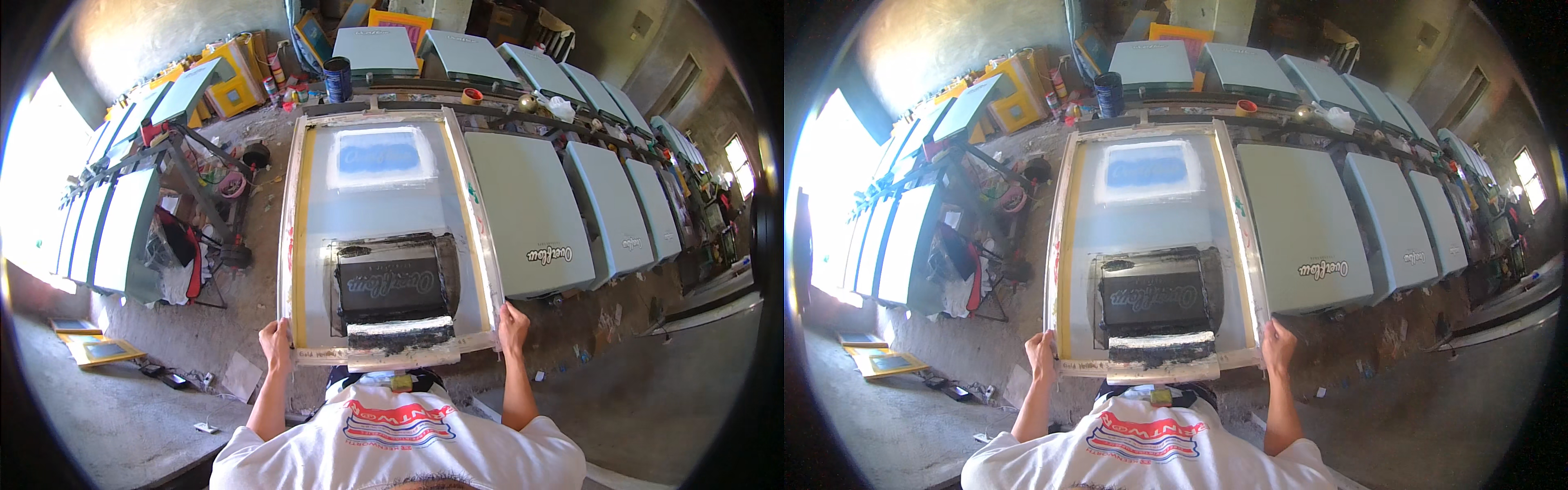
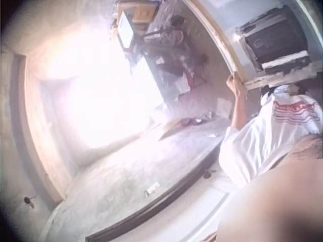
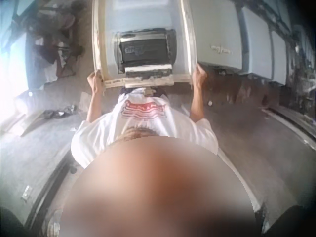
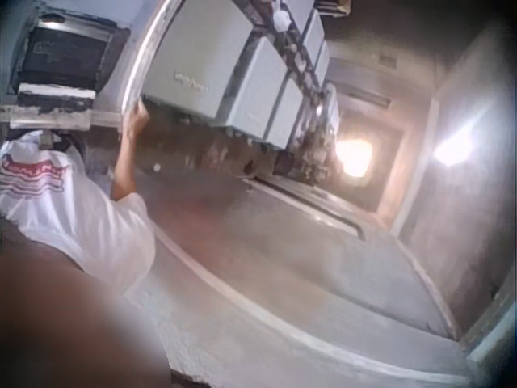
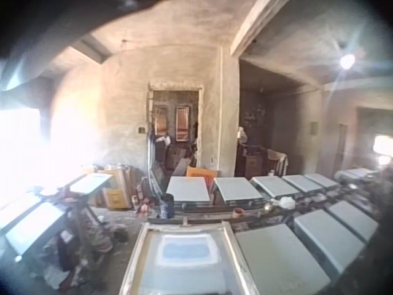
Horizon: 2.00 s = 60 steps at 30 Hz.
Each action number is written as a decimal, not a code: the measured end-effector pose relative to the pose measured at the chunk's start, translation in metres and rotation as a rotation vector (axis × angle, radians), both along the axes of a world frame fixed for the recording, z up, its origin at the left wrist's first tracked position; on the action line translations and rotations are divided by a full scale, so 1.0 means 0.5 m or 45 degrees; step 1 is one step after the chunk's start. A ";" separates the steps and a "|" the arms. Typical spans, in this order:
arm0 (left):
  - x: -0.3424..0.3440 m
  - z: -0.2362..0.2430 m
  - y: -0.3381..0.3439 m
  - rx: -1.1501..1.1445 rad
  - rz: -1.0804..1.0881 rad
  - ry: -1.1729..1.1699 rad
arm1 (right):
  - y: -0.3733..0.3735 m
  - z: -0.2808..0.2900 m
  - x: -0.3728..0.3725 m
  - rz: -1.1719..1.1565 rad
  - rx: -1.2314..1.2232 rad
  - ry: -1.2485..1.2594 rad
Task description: The person uses a squeegee to pull ink across a screen printing frame, then wipes the squeegee and screen with a cloth. The person walks around the cluttered workshop to retrieve cleaning materials and returns to continue wiping the screen.
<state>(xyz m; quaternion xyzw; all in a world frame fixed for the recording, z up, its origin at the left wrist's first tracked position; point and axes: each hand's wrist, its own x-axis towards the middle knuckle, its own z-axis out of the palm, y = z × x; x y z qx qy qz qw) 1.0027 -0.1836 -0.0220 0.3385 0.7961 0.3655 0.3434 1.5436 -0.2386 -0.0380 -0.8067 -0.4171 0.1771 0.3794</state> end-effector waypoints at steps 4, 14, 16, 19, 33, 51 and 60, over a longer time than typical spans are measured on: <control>0.025 0.028 0.001 0.087 0.028 -0.034 | 0.013 0.022 0.021 0.010 -0.026 0.017; 0.035 0.022 0.045 0.078 -0.006 0.038 | 0.028 -0.008 0.029 0.019 -0.047 0.036; 0.040 0.004 0.047 0.036 -0.037 0.112 | 0.032 -0.026 0.040 0.028 0.000 0.019; 0.043 -0.032 0.059 0.003 -0.118 0.258 | 0.031 -0.053 0.052 0.053 -0.005 -0.022; 0.049 -0.115 0.100 0.002 -0.210 0.228 | 0.057 -0.085 0.077 0.026 -0.080 0.096; 0.169 -0.002 0.024 0.653 -1.058 0.558 | 0.039 0.058 -0.072 1.324 0.205 -0.241; 0.281 0.042 0.015 0.707 -1.509 0.795 | 0.081 0.046 -0.162 1.221 0.297 -0.632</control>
